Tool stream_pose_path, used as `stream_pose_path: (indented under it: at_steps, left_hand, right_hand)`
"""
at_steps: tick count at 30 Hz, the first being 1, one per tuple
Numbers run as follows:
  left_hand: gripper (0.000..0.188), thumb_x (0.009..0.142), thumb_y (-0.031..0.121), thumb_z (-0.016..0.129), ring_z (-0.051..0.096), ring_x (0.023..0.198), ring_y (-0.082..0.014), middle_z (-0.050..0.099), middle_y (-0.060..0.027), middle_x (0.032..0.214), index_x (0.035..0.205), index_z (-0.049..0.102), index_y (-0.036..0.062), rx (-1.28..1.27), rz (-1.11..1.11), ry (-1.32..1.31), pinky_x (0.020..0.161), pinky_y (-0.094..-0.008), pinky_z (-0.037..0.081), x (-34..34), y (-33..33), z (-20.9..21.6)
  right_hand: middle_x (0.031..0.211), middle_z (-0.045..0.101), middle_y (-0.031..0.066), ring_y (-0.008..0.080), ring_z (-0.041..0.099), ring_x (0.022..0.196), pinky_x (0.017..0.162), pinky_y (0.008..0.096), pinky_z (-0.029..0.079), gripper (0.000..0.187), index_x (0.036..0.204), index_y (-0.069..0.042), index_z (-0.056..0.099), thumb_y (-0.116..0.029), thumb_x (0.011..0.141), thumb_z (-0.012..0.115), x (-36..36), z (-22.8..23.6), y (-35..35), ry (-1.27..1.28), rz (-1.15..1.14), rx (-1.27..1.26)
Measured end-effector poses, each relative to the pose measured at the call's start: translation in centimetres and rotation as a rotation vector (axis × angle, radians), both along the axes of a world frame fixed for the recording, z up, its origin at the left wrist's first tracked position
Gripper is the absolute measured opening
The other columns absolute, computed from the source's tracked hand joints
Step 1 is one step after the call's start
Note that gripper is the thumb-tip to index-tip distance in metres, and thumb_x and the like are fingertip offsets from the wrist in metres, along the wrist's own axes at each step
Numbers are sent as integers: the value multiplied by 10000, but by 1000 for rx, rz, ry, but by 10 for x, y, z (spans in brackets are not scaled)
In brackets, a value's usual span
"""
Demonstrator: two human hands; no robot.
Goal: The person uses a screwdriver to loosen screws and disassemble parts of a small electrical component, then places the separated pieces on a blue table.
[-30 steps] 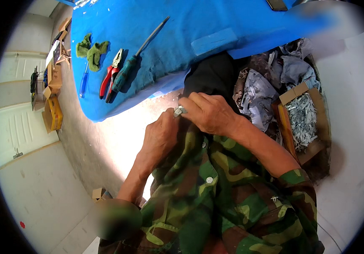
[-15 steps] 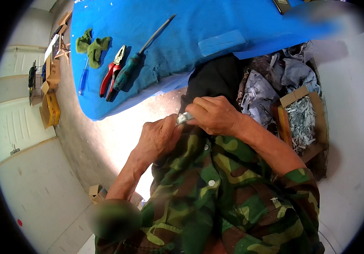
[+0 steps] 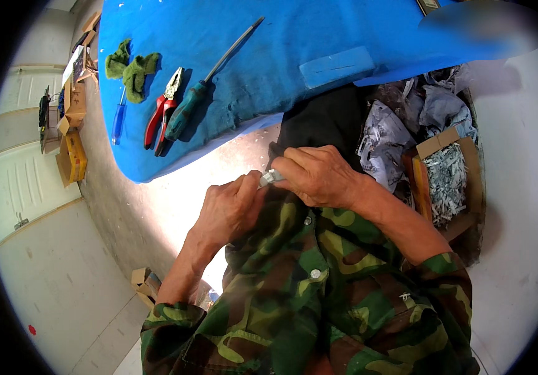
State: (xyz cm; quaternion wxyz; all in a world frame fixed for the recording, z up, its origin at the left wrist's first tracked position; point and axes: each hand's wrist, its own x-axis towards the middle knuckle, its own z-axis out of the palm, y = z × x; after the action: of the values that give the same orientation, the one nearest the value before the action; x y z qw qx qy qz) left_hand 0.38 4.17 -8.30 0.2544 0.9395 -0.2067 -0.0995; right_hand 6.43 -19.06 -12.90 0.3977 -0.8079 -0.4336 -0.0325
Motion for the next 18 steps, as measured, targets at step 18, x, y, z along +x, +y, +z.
stream_pose_path:
  at_steps: [18]
  left_hand:
    - [174, 982, 88, 661, 664, 635, -394, 663, -168, 791, 1126, 588, 25, -42, 343, -201, 524, -476, 511, -16, -43, -15]
  right_hand:
    - [809, 619, 89, 307, 672, 730, 598, 415, 529, 273, 963, -70, 592, -216, 861, 800, -3, -14, 10, 19, -154, 130]
